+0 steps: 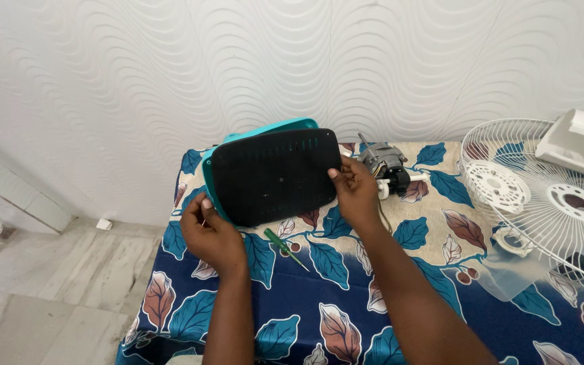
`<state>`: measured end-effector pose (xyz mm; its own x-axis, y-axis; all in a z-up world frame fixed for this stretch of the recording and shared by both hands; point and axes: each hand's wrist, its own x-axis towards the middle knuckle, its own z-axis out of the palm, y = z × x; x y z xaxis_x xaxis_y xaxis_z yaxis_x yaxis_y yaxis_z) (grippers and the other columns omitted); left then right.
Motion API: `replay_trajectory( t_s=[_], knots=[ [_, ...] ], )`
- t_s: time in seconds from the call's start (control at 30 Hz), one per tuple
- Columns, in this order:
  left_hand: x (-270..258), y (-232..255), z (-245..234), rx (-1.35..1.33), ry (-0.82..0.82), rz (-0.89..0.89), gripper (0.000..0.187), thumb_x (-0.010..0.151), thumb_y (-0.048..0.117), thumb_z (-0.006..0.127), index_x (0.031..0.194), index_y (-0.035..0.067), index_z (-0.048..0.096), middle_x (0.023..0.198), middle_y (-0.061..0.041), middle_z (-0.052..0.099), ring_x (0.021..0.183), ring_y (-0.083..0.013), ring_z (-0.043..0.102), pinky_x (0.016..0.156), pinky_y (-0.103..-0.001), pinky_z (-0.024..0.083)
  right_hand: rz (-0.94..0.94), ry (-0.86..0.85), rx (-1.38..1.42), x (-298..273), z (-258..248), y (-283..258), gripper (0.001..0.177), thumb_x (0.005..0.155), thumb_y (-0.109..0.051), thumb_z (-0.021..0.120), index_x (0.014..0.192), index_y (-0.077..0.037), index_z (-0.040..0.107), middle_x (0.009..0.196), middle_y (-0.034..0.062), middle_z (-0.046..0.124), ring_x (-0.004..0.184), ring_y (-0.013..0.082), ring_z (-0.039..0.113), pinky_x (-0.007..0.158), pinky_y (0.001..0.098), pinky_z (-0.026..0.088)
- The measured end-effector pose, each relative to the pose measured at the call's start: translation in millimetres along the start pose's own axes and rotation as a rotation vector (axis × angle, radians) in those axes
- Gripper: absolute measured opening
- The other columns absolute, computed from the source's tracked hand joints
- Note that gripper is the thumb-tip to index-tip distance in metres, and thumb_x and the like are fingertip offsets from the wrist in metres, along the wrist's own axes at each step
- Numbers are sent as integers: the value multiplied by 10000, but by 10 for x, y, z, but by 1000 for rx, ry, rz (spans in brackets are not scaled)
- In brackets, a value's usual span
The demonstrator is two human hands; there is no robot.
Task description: The person uses a screwdriver to fasten screws into a teal fan housing, then attaches a black fan base plate and secures it with additional screws. The hands manipulate the fan parts and screwdriver throughout the clip.
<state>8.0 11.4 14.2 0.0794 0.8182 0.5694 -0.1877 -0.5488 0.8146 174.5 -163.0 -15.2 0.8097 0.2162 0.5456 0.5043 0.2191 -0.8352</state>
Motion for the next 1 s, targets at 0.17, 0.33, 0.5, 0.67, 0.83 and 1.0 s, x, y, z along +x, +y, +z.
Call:
replay_trajectory(
  t_s=[0.17, 0.33, 0.5, 0.67, 0.83, 1.0],
  knots=[
    [-5, -2, -17, 33, -16, -75, 275, 1108, 251, 519, 1199, 10, 617, 1167, -108, 562, 958, -188, 617, 801, -304, 554, 185, -10, 238, 63, -152, 113, 235, 1001, -134, 684, 1188, 6, 655, 1023, 30, 714, 898, 98, 642, 821, 250, 522],
    [-56, 35, -25, 57, -54, 34, 368, 1148, 348, 513, 1273, 6, 573, 1200, -123, 521, 1006, -190, 544, 840, -316, 488, 276, -11, 483, 78, -146, 171, 177, 1031, -147, 686, 1155, -45, 613, 978, 13, 668, 846, 111, 593, 759, 285, 489],
    [-126, 101, -7, 18, -222, 32, 457, 1076, 401, 583, 1295, 2, 552, 1146, -120, 576, 952, -165, 567, 822, -300, 518, 481, -138, 642, -35, -18, -16, 365, 950, -91, 676, 1271, -113, 504, 1043, 14, 641, 928, 155, 662, 865, 388, 595],
    [-165, 121, 83, -52, -429, -210, 526, 992, 385, 597, 1356, 17, 499, 1045, -123, 696, 877, -165, 674, 766, -308, 530, 617, -319, 583, -150, 145, -219, 531, 864, -47, 699, 1329, -150, 464, 1098, 34, 658, 1042, 194, 691, 911, 418, 585],
    [-97, 76, 67, -110, -308, -48, 459, 1100, 304, 512, 1438, -6, 493, 1181, -140, 646, 1041, -192, 648, 911, -340, 517, 552, -312, 386, -159, 162, -195, 542, 913, -112, 762, 1375, -13, 496, 1112, 81, 685, 1035, 194, 682, 866, 348, 605],
    [-16, 121, -45, 24, -234, 86, 358, 1135, 215, 454, 1413, 66, 621, 1138, -106, 627, 1025, -179, 625, 898, -322, 518, 343, -138, 286, -93, 115, -238, 725, 896, -199, 743, 1488, -92, 338, 1108, 64, 735, 956, 107, 685, 717, 263, 541]
  ],
)
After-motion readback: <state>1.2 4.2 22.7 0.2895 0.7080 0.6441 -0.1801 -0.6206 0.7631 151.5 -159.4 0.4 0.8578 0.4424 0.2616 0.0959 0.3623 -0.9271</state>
